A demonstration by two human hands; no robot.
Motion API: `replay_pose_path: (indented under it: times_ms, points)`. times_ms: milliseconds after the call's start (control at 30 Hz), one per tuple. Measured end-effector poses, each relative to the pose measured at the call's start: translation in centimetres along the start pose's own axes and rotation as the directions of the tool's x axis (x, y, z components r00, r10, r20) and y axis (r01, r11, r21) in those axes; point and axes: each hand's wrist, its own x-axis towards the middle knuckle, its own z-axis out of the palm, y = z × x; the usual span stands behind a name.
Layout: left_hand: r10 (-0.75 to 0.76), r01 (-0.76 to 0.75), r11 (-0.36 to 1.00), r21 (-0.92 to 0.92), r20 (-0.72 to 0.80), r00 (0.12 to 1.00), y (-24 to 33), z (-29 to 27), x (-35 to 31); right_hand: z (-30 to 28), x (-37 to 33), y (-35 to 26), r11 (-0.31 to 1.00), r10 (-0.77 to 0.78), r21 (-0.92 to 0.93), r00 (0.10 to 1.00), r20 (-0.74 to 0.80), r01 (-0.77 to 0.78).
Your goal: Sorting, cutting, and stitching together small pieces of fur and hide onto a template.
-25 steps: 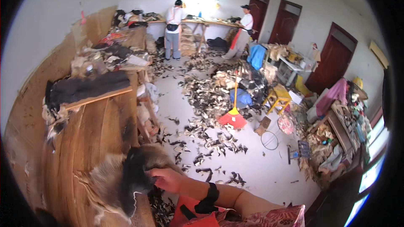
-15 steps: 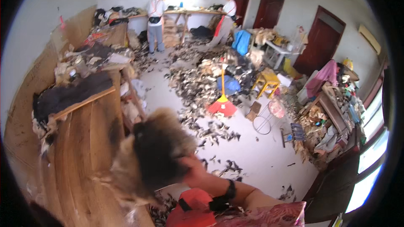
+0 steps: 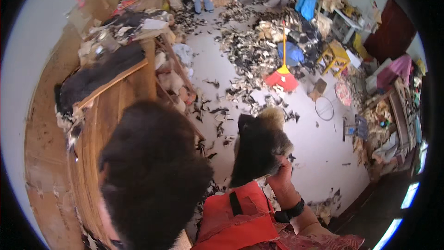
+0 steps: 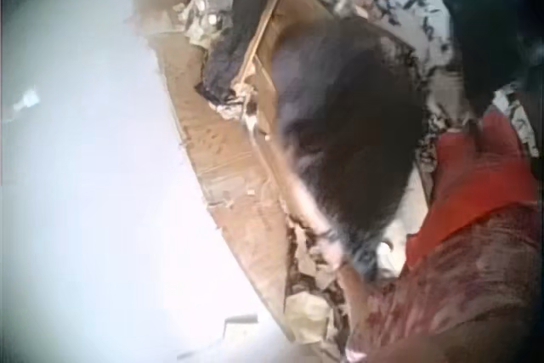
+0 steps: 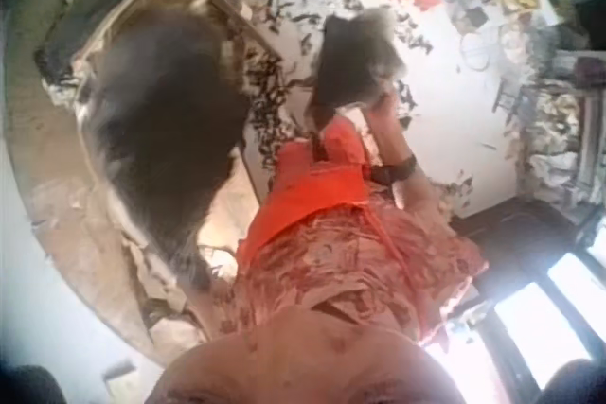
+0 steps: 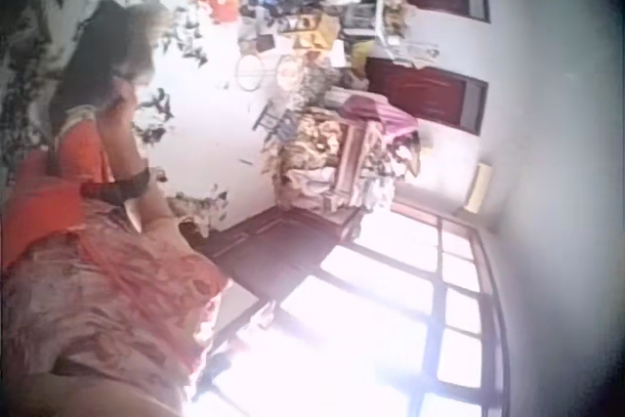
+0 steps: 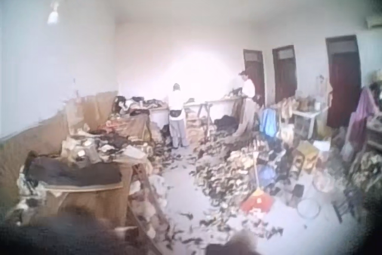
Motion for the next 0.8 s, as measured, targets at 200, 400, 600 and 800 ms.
replay_pose_path:
  times_ms: [200,400,600,800]
  points:
    - [0.150,-0.150,0.989,-0.011,0.053,0.987,9.8,1.2,2.9,-4.1,0.6,-1.1,0.989,-0.139,0.022,0.980,-0.139,0.144]
    - [0.250,-0.248,0.968,-0.034,0.114,0.962,16.4,2.8,3.7,-7.9,-0.1,-2.9,0.957,-0.244,0.094,0.934,-0.260,0.276]
    - [0.274,-0.259,0.960,-0.107,0.158,0.949,19.3,5.4,2.4,-9.5,-0.6,-3.2,0.958,-0.213,0.122,0.926,-0.310,0.261]
    - [0.278,-0.233,0.941,-0.245,0.169,0.946,23.4,9.6,0.0,-13.3,0.3,-3.1,0.952,-0.147,0.139,0.803,-0.577,0.274]
